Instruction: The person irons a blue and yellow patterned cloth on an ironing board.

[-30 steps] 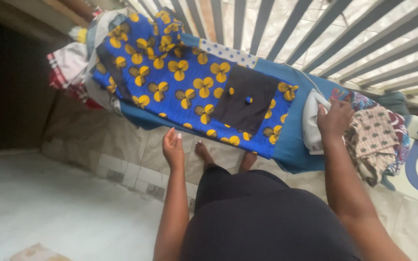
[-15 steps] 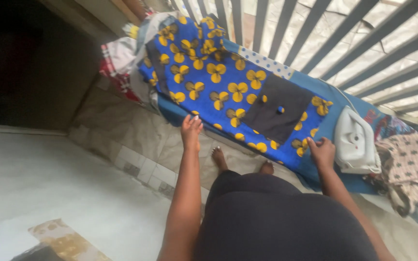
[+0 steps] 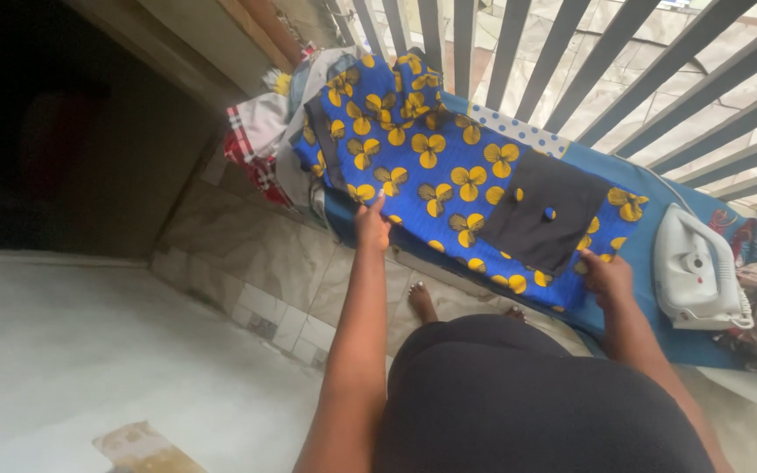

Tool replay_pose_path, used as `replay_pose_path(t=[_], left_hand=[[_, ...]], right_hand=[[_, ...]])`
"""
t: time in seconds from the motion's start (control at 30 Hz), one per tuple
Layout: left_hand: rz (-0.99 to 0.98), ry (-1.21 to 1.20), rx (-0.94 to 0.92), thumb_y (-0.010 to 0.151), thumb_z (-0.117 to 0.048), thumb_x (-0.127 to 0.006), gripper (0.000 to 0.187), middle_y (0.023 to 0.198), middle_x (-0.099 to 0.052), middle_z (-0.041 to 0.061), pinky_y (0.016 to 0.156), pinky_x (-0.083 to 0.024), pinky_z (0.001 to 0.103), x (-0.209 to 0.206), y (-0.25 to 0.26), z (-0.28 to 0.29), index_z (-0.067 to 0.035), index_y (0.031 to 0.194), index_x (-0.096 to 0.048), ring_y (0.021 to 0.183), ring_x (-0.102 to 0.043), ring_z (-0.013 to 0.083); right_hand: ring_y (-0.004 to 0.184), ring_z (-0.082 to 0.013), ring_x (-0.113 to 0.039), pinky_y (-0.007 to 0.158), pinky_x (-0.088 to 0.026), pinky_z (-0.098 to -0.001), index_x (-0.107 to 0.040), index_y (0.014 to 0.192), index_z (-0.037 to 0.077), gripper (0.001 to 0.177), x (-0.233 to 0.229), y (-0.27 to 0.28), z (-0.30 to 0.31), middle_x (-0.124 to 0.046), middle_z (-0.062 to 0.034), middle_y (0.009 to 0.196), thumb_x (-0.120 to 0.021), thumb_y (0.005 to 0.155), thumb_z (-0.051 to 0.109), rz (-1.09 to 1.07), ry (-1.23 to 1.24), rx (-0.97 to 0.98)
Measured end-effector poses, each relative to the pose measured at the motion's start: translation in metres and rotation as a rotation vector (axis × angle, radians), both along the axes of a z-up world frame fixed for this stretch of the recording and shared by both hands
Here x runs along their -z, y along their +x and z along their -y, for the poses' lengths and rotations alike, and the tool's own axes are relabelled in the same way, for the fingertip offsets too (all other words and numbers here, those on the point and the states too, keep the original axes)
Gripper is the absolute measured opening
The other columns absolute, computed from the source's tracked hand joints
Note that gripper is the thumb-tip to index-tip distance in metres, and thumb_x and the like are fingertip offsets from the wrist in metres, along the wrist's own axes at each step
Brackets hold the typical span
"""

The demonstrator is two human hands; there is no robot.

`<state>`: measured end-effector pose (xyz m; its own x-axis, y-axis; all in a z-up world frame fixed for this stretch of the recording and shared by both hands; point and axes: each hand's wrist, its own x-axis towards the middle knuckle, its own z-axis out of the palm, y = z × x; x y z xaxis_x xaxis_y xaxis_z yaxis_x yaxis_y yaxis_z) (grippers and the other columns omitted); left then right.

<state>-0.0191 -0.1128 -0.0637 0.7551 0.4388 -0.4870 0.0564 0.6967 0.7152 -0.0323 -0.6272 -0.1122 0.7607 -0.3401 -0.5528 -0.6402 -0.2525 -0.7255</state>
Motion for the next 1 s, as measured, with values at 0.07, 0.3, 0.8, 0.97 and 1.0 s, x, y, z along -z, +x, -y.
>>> replay_pose_path(t=[0.07, 0.3, 0.8, 0.97, 1.0], left_hand=[[-0.038, 0.024, -0.001, 0.09, -0.013, -0.076, 0.033, 0.11, -0.069, 0.008, 0.072, -0.059, 0.041, -0.002, 0.005, 0.002, -0.007, 0.119, -0.061, 0.094, -0.07, 0.0233], [0.057, 0.071, 0.174, 0.093, -0.015, -0.072, 0.031, 0.103, -0.073, 0.006, 0.064, -0.061, 0.034, -0.095, -0.027, 0.05, -0.005, 0.121, -0.064, 0.078, -0.073, 0.018], [-0.185, 0.16, 0.472, 0.096, -0.027, -0.072, 0.036, 0.111, -0.072, 0.005, 0.073, -0.06, 0.029, -0.028, -0.11, 0.054, -0.005, 0.124, -0.064, 0.09, -0.071, 0.0144], [-0.346, 0.451, 0.622, 0.096, -0.032, -0.076, 0.036, 0.101, -0.072, 0.009, 0.07, -0.055, 0.035, 0.026, -0.105, -0.005, -0.001, 0.114, -0.069, 0.083, -0.066, 0.0177], [-0.412, 0.819, 0.633, 0.095, -0.032, -0.077, 0.035, 0.1, -0.075, 0.011, 0.077, -0.056, 0.035, -0.001, -0.103, -0.007, -0.002, 0.111, -0.07, 0.087, -0.07, 0.0201]], right_hand=[[0.064, -0.0189, -0.059, 0.051, -0.044, -0.0368, -0.066, 0.108, 0.001, 0.044, -0.011, 0.0, 0.01, -0.068, -0.0119, 0.089, -0.083, 0.088, 0.037, -0.02, 0.044, 0.033], [0.074, -0.0138, -0.062, 0.059, -0.049, -0.0328, -0.064, 0.118, 0.002, 0.04, -0.08, -0.035, 0.053, -0.068, -0.0055, 0.097, -0.083, 0.094, 0.027, 0.176, 0.186, 0.126], [0.097, -0.036, -0.065, 0.084, -0.052, -0.0491, -0.065, 0.121, -0.006, 0.049, -0.025, -0.103, 0.093, -0.068, -0.0234, 0.11, -0.084, 0.097, 0.033, 0.135, -0.521, -0.144], [0.106, -0.0385, -0.062, 0.093, -0.05, -0.0501, -0.06, 0.122, -0.006, 0.047, -0.092, -0.08, 0.066, -0.063, -0.0246, 0.115, -0.081, 0.102, 0.031, 0.293, -0.731, -0.182], [0.108, -0.0381, -0.061, 0.095, -0.049, -0.0484, -0.059, 0.125, -0.006, 0.046, -0.093, -0.073, 0.066, -0.06, -0.0251, 0.118, -0.08, 0.102, 0.027, 0.41, -0.739, -0.228]])
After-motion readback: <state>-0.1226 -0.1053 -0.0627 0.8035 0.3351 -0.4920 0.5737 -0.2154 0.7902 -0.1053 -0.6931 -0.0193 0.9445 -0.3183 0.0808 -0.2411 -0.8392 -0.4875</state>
